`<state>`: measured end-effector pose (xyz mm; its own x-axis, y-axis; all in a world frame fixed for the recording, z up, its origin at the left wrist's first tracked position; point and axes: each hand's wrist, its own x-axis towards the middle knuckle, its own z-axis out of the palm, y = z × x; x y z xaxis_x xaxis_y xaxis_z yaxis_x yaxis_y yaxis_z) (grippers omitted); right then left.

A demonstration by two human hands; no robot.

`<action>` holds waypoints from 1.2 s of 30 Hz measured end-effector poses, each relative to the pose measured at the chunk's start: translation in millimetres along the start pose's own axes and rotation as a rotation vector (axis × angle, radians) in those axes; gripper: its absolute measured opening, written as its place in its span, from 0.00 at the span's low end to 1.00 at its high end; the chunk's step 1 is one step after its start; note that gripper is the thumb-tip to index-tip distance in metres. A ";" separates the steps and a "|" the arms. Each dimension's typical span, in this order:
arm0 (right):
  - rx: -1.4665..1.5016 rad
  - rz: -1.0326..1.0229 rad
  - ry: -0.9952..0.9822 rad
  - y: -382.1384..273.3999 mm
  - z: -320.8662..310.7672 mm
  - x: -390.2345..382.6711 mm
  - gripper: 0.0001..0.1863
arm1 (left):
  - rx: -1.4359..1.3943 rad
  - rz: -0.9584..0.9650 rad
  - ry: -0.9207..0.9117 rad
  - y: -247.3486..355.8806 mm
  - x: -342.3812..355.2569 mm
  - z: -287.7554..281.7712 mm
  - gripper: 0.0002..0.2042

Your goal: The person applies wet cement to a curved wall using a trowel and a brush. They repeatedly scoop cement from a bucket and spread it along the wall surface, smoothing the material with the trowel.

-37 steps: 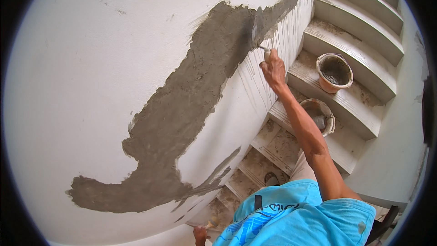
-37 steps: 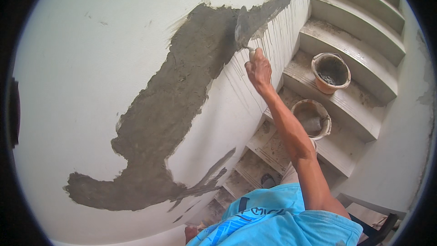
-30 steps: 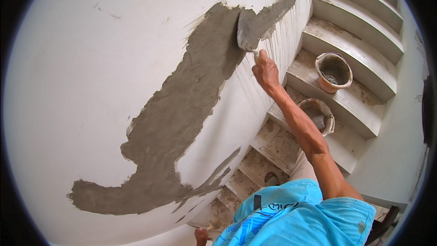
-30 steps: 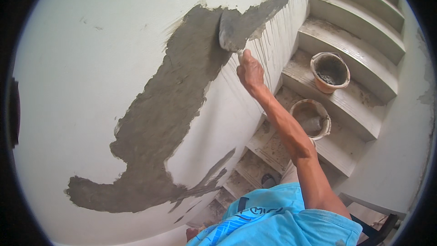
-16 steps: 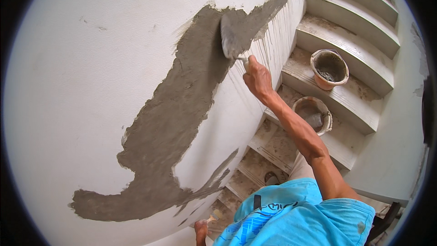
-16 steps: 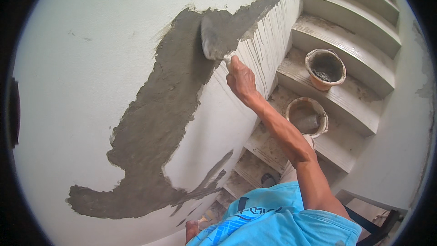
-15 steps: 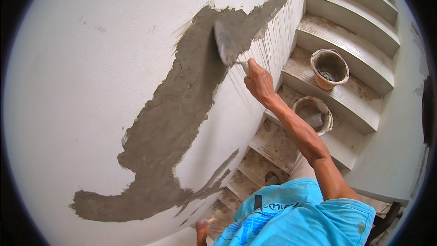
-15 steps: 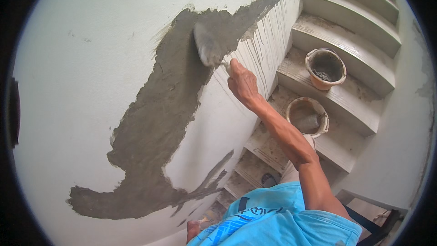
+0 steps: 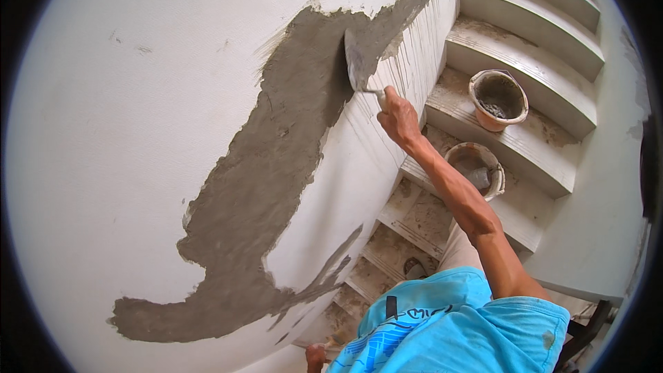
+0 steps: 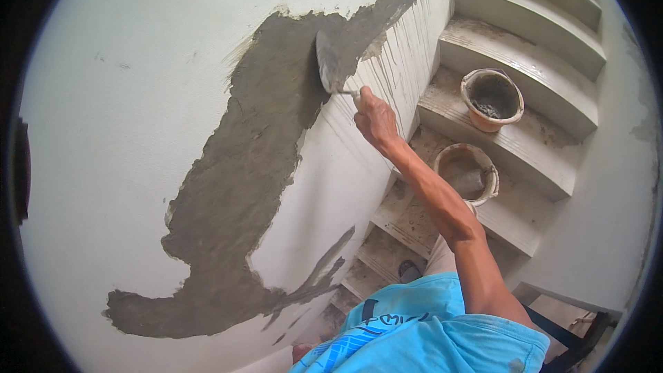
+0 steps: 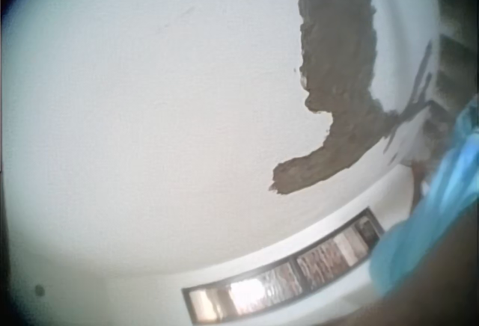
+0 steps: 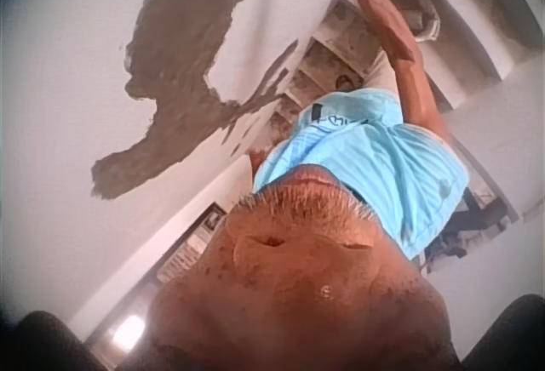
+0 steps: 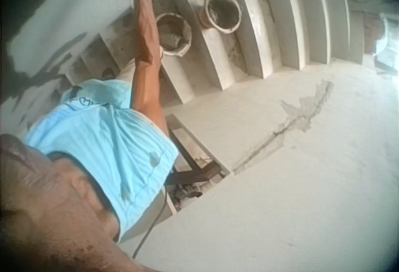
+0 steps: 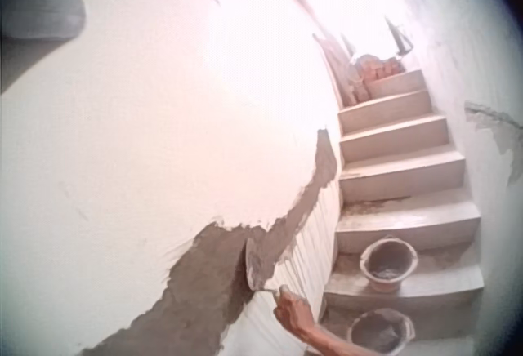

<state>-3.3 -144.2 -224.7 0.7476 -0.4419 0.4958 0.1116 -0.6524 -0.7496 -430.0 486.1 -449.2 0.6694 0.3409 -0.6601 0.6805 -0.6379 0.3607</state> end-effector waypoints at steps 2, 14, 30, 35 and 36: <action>0.016 0.009 0.009 7.6 -7.7 -3.8 0.12 | -0.166 -0.070 -0.018 11.3 -1.1 -0.2 0.16; 0.018 0.020 -0.002 21.6 2.4 -7.7 0.12 | -0.174 0.009 0.068 124.9 -30.3 -28.3 0.14; -0.034 0.230 0.058 82.5 -56.1 23.8 0.14 | -0.196 1.502 0.064 751.8 -153.3 -21.9 0.15; 0.035 0.238 0.082 71.5 -49.1 50.3 0.15 | 0.109 1.763 0.530 848.1 -147.5 -0.8 0.14; 0.081 0.240 0.099 69.8 -49.5 56.5 0.15 | 0.143 1.747 0.554 856.2 -149.3 1.9 0.11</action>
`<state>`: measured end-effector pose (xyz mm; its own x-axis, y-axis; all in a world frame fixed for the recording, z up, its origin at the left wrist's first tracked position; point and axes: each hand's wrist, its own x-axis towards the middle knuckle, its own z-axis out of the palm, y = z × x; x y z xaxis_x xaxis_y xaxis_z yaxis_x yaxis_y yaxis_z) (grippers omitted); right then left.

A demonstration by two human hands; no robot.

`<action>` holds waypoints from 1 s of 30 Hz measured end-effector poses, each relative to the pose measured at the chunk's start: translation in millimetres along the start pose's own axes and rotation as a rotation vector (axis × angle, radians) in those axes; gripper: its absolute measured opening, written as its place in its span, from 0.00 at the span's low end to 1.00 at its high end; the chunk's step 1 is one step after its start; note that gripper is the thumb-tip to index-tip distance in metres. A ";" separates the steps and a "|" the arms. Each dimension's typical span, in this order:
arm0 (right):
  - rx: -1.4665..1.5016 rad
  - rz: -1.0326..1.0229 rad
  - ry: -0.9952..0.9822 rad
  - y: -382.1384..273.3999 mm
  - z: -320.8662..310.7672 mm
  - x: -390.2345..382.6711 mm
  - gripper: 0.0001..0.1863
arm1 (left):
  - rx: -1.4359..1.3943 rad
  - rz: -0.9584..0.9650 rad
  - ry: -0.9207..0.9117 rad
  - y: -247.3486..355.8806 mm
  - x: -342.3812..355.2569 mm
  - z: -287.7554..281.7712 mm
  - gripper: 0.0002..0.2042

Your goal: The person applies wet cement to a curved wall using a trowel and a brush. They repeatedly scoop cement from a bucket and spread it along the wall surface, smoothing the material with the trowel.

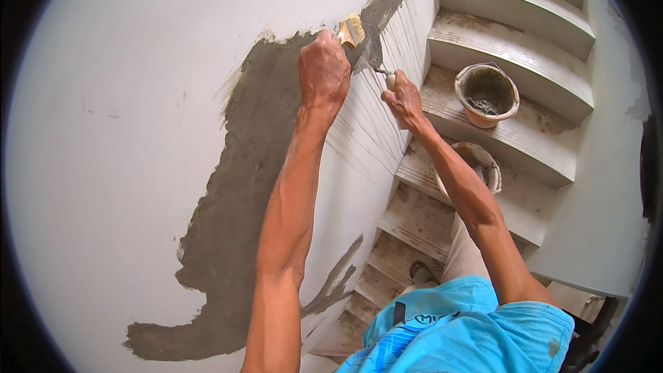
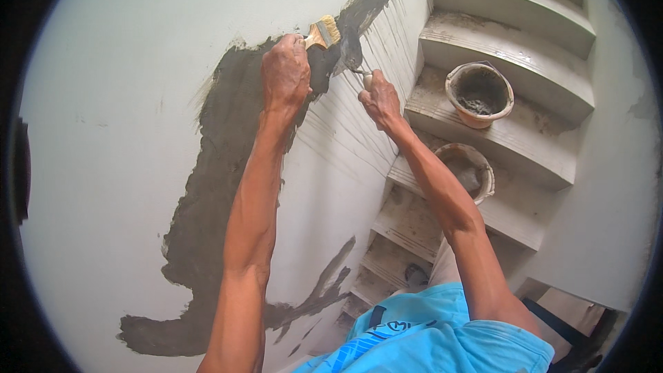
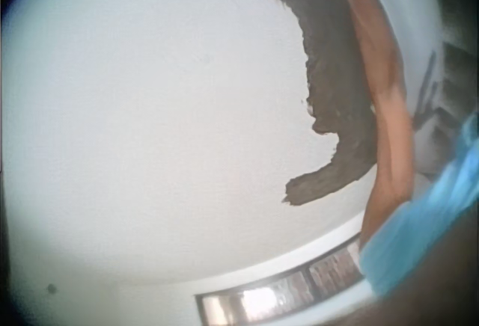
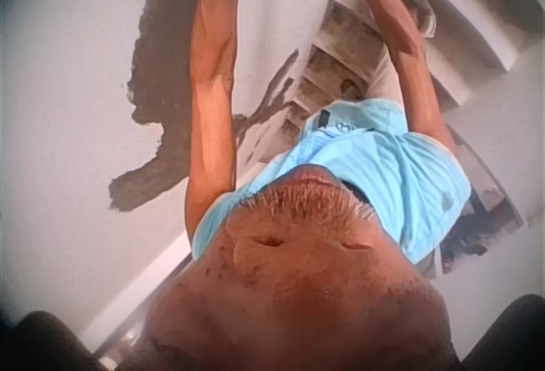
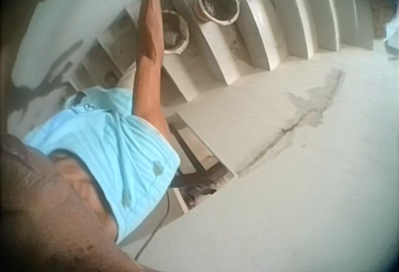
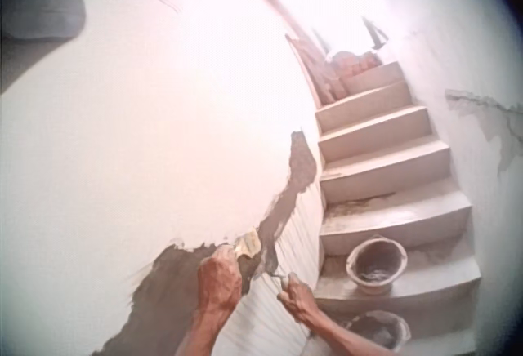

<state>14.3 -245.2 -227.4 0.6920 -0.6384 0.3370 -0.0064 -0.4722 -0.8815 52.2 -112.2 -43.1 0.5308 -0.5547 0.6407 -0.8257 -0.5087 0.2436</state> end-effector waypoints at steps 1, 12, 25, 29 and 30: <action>-0.019 -0.010 -0.011 0.3 1.0 5.9 0.15 | 0.029 -0.006 -0.012 3.1 6.8 5.2 0.10; -0.081 -0.112 -0.037 -5.3 23.8 6.8 0.13 | 0.286 0.157 -0.050 -10.5 18.0 10.1 0.09; -0.005 -0.133 0.011 5.7 19.8 0.1 0.13 | 0.181 0.015 0.117 37.6 -91.5 -106.1 0.12; -0.028 -0.199 0.074 -11.3 40.6 -2.1 0.12 | 0.122 -0.164 0.017 30.4 -171.3 -129.1 0.13; -0.013 -0.194 0.040 -13.1 42.3 -12.6 0.11 | 0.109 -0.157 0.001 27.3 -192.5 -127.6 0.13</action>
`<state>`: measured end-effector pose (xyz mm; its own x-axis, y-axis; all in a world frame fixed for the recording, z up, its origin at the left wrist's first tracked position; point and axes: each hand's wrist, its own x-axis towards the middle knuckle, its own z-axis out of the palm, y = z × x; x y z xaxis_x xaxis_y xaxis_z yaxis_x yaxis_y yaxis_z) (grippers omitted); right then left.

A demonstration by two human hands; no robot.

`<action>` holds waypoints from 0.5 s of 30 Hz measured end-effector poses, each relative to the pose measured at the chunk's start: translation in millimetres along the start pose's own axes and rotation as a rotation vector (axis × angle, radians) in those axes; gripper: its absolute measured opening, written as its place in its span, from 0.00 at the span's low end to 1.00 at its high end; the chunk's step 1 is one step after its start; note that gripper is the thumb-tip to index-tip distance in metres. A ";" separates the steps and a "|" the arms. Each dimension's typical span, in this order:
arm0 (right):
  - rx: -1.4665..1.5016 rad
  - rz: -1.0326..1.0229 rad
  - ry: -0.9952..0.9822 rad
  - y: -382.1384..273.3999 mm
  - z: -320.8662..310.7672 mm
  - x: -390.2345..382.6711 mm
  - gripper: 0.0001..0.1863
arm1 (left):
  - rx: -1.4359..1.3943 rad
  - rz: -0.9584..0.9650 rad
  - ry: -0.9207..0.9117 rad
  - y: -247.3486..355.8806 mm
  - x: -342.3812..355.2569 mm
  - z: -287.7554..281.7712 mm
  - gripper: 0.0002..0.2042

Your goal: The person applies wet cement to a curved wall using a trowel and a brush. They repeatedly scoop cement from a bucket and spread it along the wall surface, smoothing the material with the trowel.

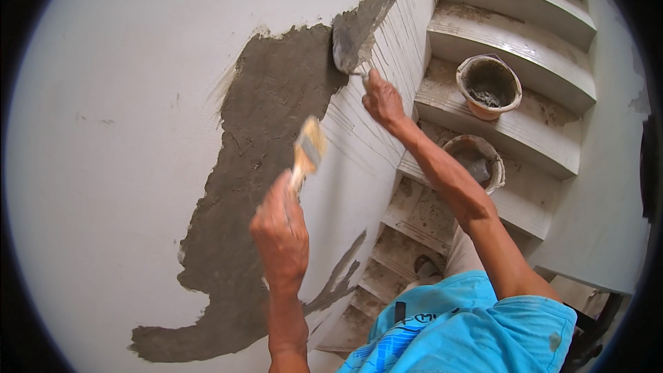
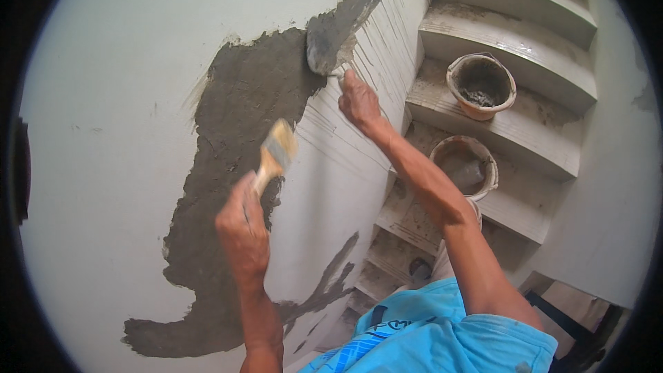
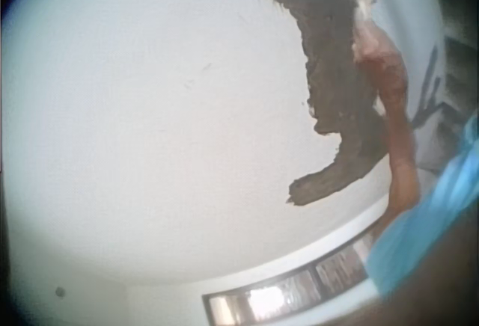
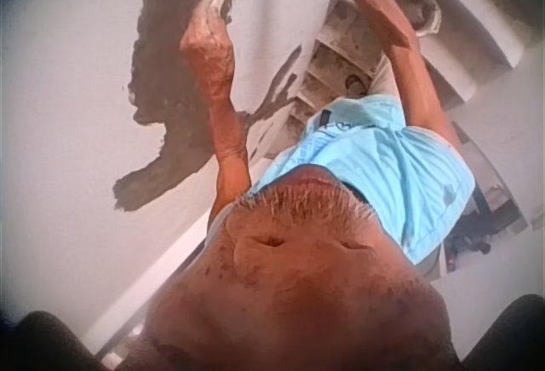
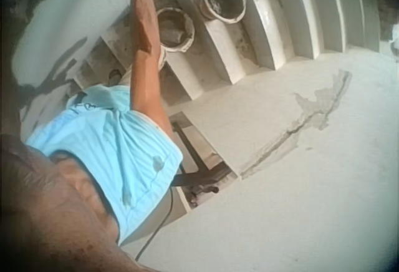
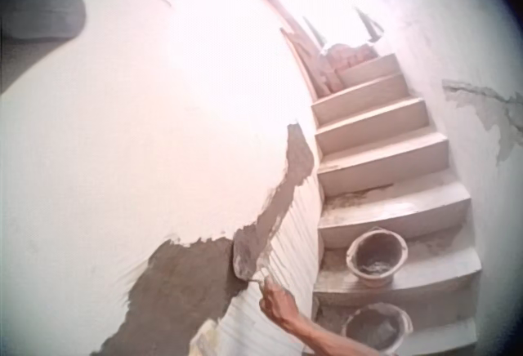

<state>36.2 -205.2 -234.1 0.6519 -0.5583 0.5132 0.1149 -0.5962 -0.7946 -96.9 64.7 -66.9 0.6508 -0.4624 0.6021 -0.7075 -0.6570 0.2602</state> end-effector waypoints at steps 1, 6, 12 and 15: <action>0.005 -0.013 -0.040 -10.6 -4.3 -13.5 0.11 | 0.003 -0.077 -0.088 -4.3 -20.9 -0.3 0.12; 0.003 -0.088 -0.161 -20.7 -26.6 -41.9 0.12 | -0.029 -0.366 -0.416 -32.2 -123.1 -6.1 0.11; -0.040 -0.008 0.010 2.7 -16.2 5.3 0.13 | 0.030 -0.606 -0.597 -92.5 -268.7 -3.7 0.09; 0.015 -0.103 0.037 -4.5 1.1 -13.4 0.13 | 0.059 -0.835 -0.669 -123.1 -337.7 -0.7 0.09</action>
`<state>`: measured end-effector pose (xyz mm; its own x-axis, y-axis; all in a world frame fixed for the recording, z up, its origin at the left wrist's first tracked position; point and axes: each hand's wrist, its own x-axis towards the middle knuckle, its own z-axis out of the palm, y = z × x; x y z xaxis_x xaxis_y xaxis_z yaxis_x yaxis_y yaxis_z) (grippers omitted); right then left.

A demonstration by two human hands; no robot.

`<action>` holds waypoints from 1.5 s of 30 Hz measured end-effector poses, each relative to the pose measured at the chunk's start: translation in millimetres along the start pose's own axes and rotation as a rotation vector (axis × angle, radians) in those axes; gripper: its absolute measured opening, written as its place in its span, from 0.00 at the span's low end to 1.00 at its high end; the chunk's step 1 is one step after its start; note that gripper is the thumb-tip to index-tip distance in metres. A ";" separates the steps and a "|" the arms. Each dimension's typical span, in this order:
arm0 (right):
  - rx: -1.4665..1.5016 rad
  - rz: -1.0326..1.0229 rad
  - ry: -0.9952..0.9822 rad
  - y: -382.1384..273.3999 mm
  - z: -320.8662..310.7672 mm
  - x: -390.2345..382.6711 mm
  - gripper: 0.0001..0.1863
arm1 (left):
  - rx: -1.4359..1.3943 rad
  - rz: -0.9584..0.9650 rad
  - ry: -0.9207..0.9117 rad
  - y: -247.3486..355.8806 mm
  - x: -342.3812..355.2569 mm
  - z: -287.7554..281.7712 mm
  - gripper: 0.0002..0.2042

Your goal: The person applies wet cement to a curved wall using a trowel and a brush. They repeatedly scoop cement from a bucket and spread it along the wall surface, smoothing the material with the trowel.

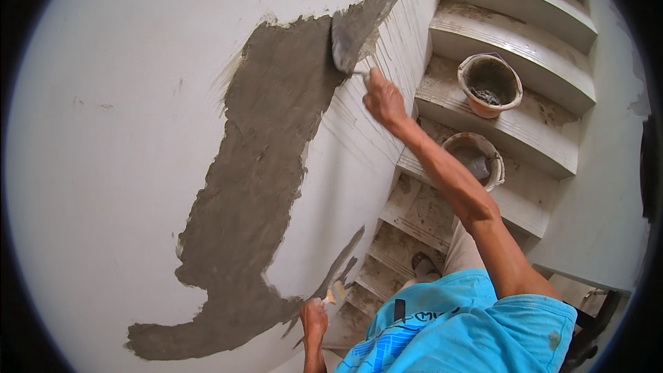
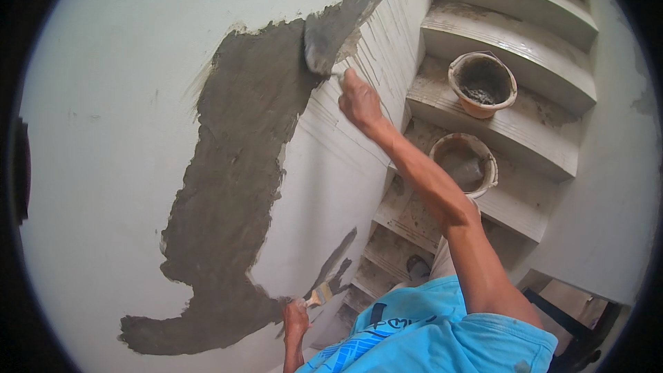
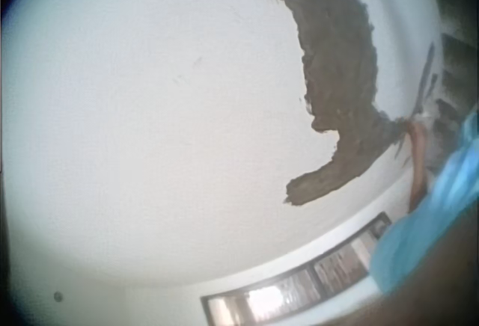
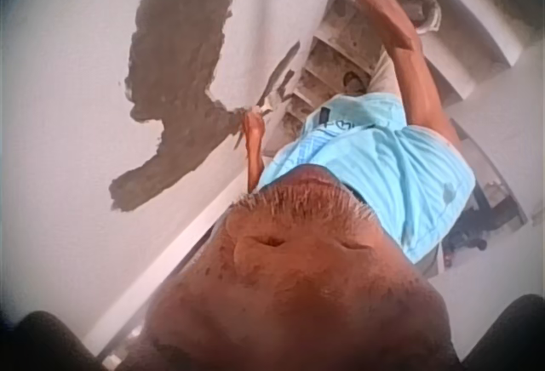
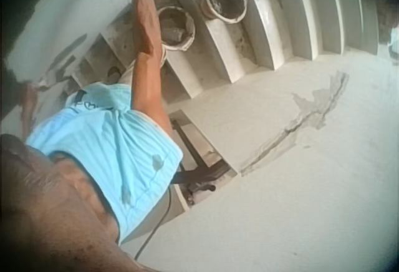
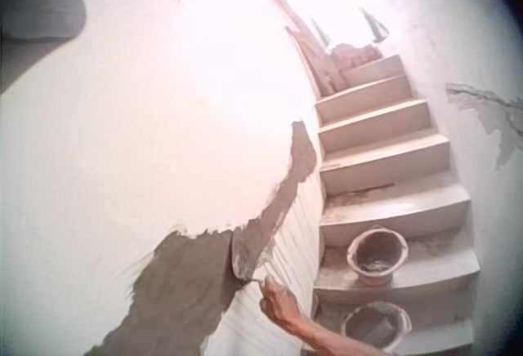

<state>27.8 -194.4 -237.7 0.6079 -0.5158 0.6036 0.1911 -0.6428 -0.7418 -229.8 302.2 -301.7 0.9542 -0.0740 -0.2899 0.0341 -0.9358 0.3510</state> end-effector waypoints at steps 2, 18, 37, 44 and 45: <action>-0.037 -0.083 -0.043 -20.6 3.4 -34.6 0.14 | -0.084 -0.171 -0.047 -8.0 -9.9 6.7 0.10; 0.498 0.909 0.494 78.0 -177.1 -253.0 0.18 | -0.652 0.279 -0.334 254.4 126.8 93.4 0.12; 0.392 1.108 0.413 93.6 -220.5 -304.5 0.16 | 0.459 1.069 -0.305 454.7 274.0 390.9 0.06; 0.404 1.105 0.416 100.0 -222.2 -293.7 0.19 | 0.168 0.880 -0.162 449.7 258.1 401.6 0.07; 0.400 1.110 0.422 100.9 -221.3 -292.6 0.19 | 0.105 0.836 -0.171 451.7 256.1 393.3 0.07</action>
<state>-301.3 -233.7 -424.6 0.3111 -0.8567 -0.4114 -0.0002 0.4328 -0.9015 -86.9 -275.1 -567.6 0.5950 -0.7967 -0.1063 -0.6962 -0.5769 0.4272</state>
